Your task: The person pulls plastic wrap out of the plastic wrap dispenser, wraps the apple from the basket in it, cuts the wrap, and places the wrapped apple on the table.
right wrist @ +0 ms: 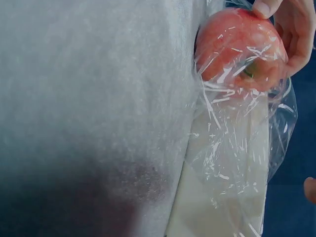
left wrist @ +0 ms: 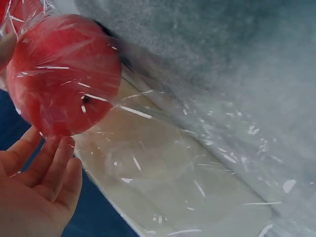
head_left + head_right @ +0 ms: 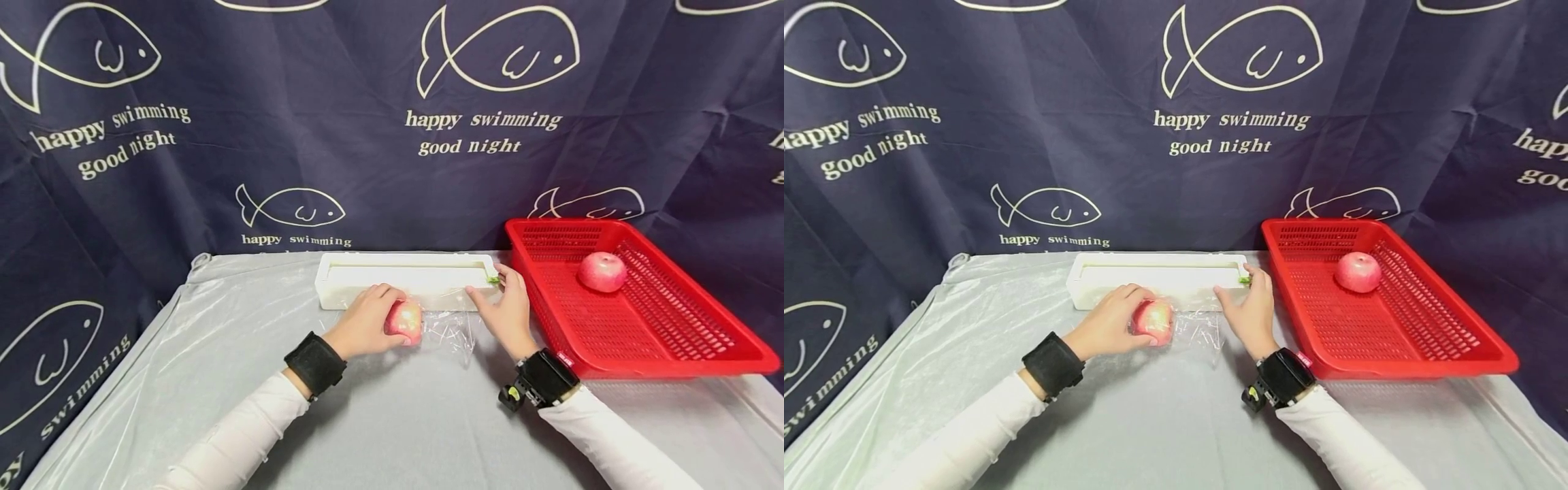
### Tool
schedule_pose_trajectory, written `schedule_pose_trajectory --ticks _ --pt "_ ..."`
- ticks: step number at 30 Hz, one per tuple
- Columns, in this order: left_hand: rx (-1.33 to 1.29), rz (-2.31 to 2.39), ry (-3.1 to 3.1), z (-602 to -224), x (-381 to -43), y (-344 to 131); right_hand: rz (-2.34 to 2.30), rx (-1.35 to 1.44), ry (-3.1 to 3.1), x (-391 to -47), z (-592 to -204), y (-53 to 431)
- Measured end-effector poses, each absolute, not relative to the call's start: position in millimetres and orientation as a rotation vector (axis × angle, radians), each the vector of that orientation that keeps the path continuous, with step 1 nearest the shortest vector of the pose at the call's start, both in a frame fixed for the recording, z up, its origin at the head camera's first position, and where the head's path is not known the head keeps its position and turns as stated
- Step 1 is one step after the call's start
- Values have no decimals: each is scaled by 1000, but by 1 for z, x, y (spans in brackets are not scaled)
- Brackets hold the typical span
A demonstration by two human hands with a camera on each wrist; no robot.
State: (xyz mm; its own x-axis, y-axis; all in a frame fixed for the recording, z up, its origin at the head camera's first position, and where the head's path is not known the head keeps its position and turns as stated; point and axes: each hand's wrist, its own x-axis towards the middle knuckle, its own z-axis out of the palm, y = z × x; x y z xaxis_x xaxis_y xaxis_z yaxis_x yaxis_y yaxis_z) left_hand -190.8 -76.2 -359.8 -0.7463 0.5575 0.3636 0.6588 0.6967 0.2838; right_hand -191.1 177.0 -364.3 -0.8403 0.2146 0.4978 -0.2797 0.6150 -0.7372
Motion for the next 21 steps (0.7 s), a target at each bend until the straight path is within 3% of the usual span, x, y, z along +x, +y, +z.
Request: schedule_pose_trajectory --ticks 9,21 --pt "-1034 -560 -2684 -325 -206 -51 1276 -135 -2448 -204 -364 192" --pt "-1243 -433 -2801 -277 -259 33 1274 -206 -2443 -216 -371 200"
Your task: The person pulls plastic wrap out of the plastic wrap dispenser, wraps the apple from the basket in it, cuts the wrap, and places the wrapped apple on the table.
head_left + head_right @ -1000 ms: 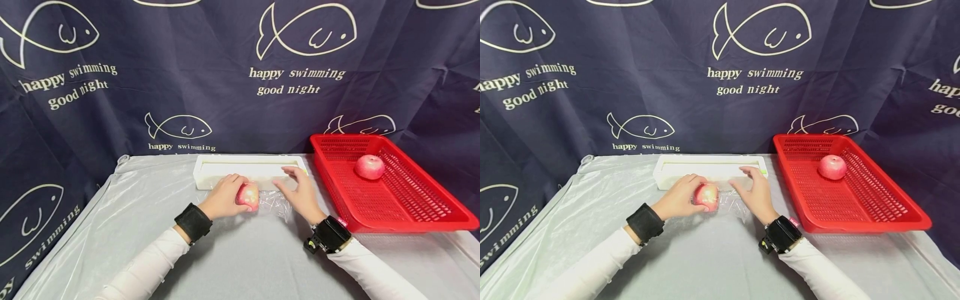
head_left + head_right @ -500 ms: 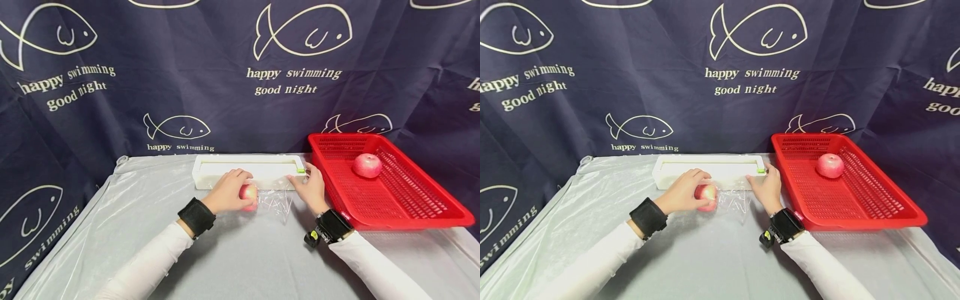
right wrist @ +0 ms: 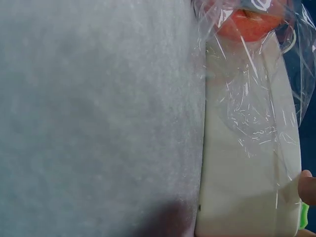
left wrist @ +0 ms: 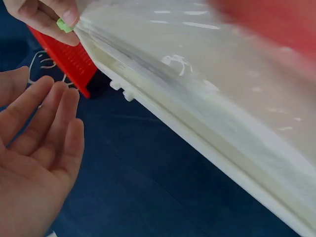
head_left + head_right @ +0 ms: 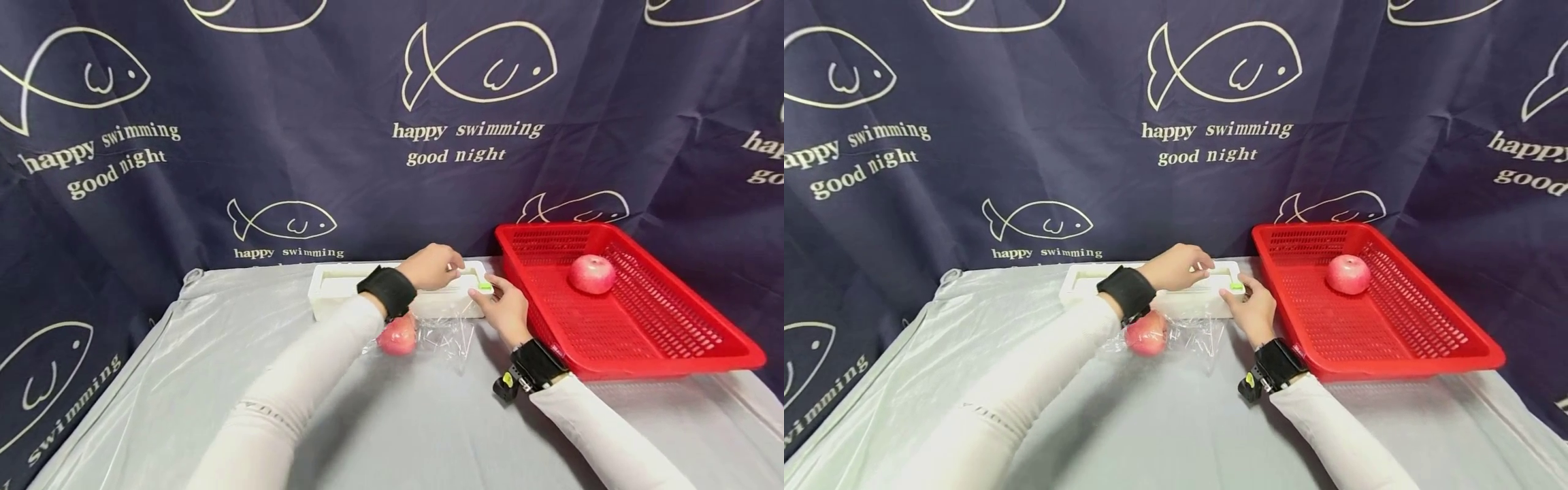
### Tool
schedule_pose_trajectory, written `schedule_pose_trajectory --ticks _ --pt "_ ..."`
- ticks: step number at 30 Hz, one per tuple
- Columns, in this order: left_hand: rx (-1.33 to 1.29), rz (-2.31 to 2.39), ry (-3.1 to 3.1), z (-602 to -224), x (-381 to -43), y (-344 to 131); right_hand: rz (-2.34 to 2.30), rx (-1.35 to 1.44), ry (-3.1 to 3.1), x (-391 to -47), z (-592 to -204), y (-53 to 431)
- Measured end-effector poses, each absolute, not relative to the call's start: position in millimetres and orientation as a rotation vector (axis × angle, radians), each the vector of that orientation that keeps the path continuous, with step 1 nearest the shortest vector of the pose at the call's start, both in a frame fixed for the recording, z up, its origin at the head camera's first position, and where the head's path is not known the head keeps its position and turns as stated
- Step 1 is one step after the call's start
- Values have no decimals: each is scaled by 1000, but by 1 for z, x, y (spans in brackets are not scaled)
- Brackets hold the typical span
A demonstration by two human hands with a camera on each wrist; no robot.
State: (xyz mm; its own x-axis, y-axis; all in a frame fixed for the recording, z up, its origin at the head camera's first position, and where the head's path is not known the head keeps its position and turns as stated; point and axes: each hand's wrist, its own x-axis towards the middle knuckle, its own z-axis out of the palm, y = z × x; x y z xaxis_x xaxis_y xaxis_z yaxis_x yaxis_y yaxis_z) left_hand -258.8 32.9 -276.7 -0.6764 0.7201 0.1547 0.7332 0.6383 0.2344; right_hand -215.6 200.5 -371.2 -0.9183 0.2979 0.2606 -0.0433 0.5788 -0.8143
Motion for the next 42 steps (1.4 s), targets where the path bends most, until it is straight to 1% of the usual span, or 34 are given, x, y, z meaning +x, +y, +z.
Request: schedule_pose_trajectory --ticks 7,15,21,27,35,42 --pt "-1284 -305 -2818 -285 -279 81 1193 -122 -2389 -216 -374 202" --pt "-1227 -348 -2841 -296 -275 103 1148 -145 -2388 -215 -378 204" --pt "-1186 -374 -2837 -297 -273 102 1238 -176 -2402 -216 -378 205" --pt "-1225 -397 -2812 -298 -279 99 1363 -197 -2375 -215 -376 208" --pt "-1263 -408 -2785 -304 -288 94 1369 -250 -2397 -213 -377 209" --pt "-1243 -342 -2796 -299 -285 79 1357 -216 -2402 -212 -376 209"
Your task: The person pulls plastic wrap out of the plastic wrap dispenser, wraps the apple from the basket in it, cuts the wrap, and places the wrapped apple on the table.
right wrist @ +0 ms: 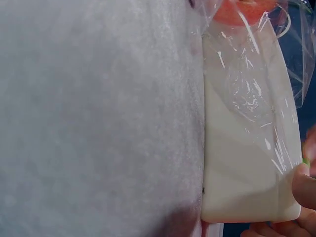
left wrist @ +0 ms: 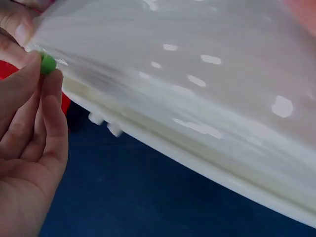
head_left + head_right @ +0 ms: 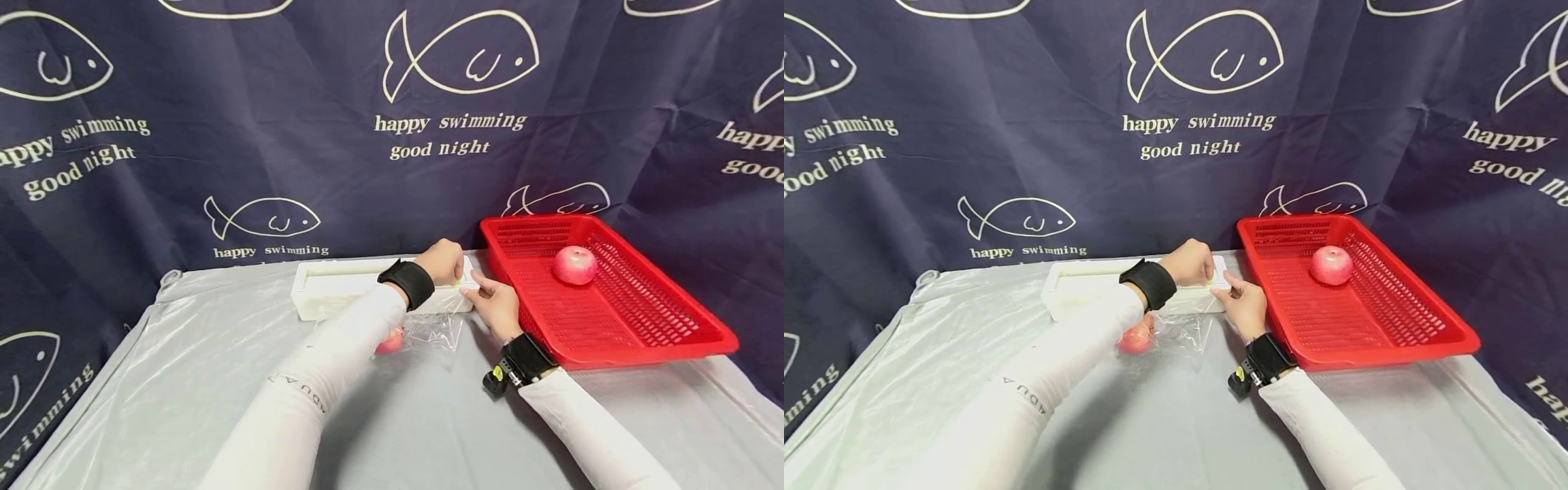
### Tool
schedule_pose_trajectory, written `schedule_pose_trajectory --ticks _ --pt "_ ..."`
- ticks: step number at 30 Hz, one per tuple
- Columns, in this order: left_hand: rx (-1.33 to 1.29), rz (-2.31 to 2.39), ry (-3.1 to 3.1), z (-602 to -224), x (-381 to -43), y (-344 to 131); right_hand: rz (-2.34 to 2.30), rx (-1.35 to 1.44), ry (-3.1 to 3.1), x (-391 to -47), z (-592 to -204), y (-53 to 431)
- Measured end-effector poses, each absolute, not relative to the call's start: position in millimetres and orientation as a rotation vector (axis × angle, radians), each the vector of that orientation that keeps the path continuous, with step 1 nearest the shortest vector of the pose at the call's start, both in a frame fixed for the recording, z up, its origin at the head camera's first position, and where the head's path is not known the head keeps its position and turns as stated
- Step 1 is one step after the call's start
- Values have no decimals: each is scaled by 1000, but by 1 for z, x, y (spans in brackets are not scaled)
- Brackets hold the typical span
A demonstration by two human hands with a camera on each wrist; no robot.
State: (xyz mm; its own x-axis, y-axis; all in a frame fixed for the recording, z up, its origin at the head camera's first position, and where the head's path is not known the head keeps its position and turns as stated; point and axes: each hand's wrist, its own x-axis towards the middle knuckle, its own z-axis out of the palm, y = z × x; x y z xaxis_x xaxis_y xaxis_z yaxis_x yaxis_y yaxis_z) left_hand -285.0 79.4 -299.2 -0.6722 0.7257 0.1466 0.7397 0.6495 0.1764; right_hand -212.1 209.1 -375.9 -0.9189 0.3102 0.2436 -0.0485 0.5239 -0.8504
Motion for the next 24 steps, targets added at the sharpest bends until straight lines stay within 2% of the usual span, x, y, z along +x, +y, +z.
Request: schedule_pose_trajectory --ticks 15,24 --pt "-1290 -342 -2724 -298 -286 -25 1281 -209 -2418 -212 -376 210" --pt "-1198 -363 -2728 -301 -270 -105 1284 -216 -2452 -211 -377 211"
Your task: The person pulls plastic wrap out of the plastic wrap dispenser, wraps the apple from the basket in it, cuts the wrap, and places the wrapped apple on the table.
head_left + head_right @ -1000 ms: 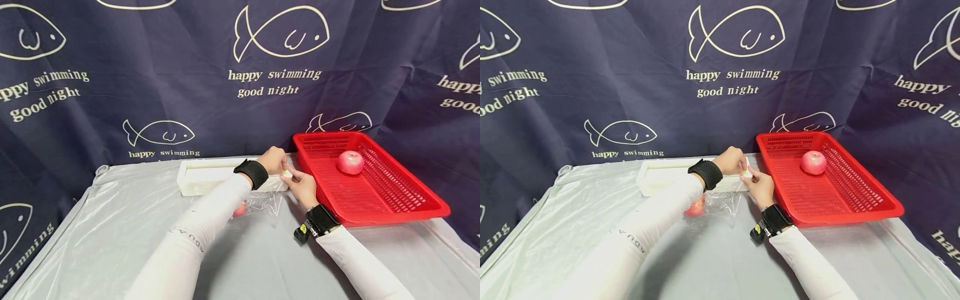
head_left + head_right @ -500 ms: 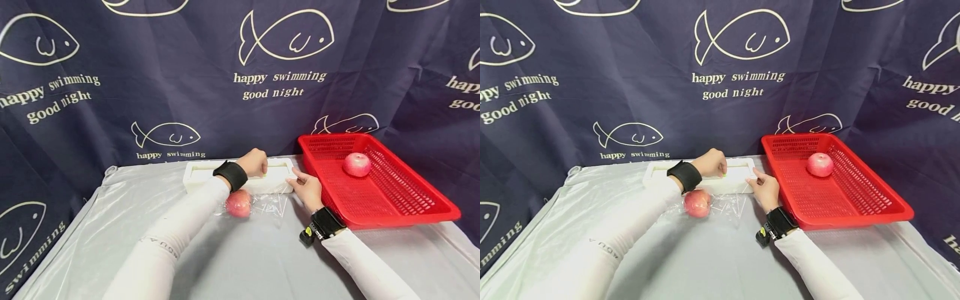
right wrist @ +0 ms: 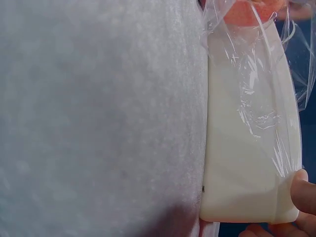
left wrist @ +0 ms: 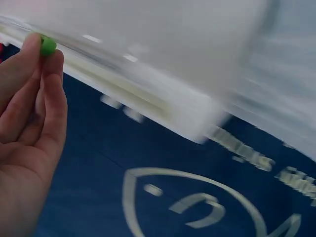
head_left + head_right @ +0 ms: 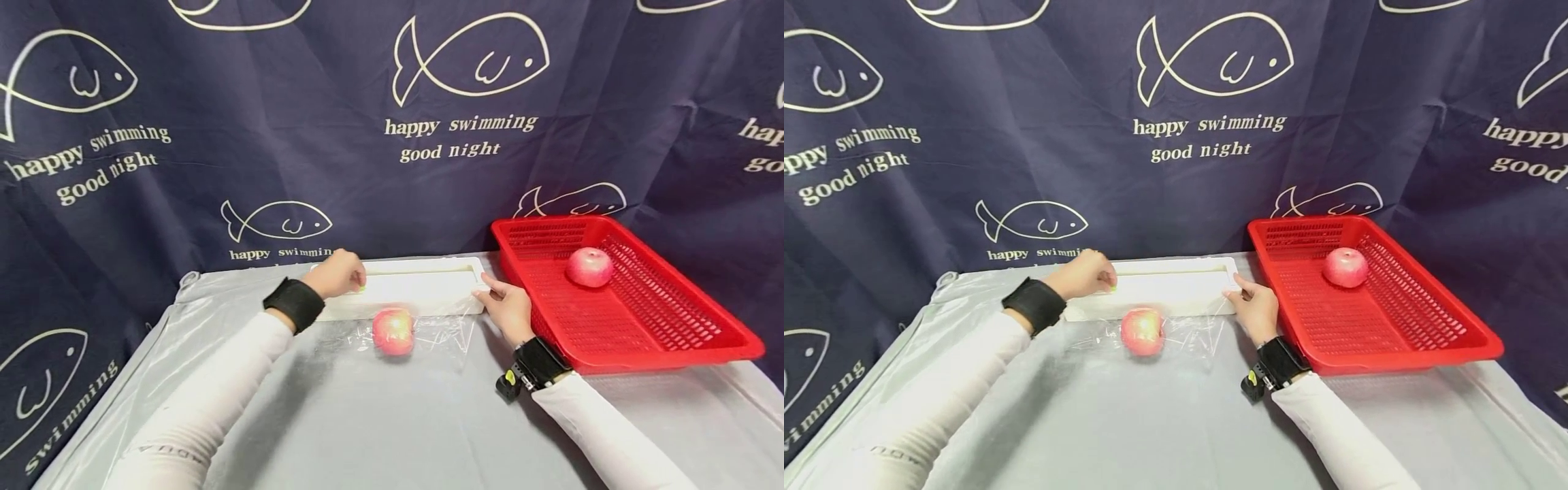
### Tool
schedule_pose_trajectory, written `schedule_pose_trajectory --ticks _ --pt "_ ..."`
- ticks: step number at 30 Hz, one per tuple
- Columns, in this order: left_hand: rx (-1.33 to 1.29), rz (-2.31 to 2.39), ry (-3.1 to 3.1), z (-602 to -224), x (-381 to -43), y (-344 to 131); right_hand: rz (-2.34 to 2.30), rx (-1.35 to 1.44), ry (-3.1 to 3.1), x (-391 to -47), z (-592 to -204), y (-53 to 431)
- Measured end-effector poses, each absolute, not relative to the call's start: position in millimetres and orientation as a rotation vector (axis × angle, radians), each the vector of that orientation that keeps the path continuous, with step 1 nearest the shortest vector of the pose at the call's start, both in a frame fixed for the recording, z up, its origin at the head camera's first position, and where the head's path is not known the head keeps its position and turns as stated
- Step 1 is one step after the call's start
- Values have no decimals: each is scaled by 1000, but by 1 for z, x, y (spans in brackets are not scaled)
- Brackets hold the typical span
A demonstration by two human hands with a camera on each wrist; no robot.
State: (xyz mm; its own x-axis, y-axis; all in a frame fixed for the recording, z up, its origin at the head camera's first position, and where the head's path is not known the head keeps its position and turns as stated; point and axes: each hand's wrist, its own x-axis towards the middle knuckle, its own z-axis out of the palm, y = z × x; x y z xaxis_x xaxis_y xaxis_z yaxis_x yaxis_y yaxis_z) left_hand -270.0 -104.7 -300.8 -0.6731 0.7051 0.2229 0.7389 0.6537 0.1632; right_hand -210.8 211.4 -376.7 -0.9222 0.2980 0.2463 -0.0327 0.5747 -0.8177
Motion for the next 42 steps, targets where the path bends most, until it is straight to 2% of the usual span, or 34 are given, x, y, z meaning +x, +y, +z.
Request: schedule_pose_trajectory --ticks 13,19,30,42 --pt "-1080 -455 -2745 -312 -254 -166 1258 -185 -2478 -211 -379 205" --pt "-946 -518 -2748 -315 -252 -189 1176 -207 -2469 -212 -373 211" --pt "-903 -296 -2576 -333 -239 -167 1086 -190 -2442 -214 -385 209" --pt "-877 -269 -2445 -341 -236 -168 1196 -124 -2236 -207 -384 197"
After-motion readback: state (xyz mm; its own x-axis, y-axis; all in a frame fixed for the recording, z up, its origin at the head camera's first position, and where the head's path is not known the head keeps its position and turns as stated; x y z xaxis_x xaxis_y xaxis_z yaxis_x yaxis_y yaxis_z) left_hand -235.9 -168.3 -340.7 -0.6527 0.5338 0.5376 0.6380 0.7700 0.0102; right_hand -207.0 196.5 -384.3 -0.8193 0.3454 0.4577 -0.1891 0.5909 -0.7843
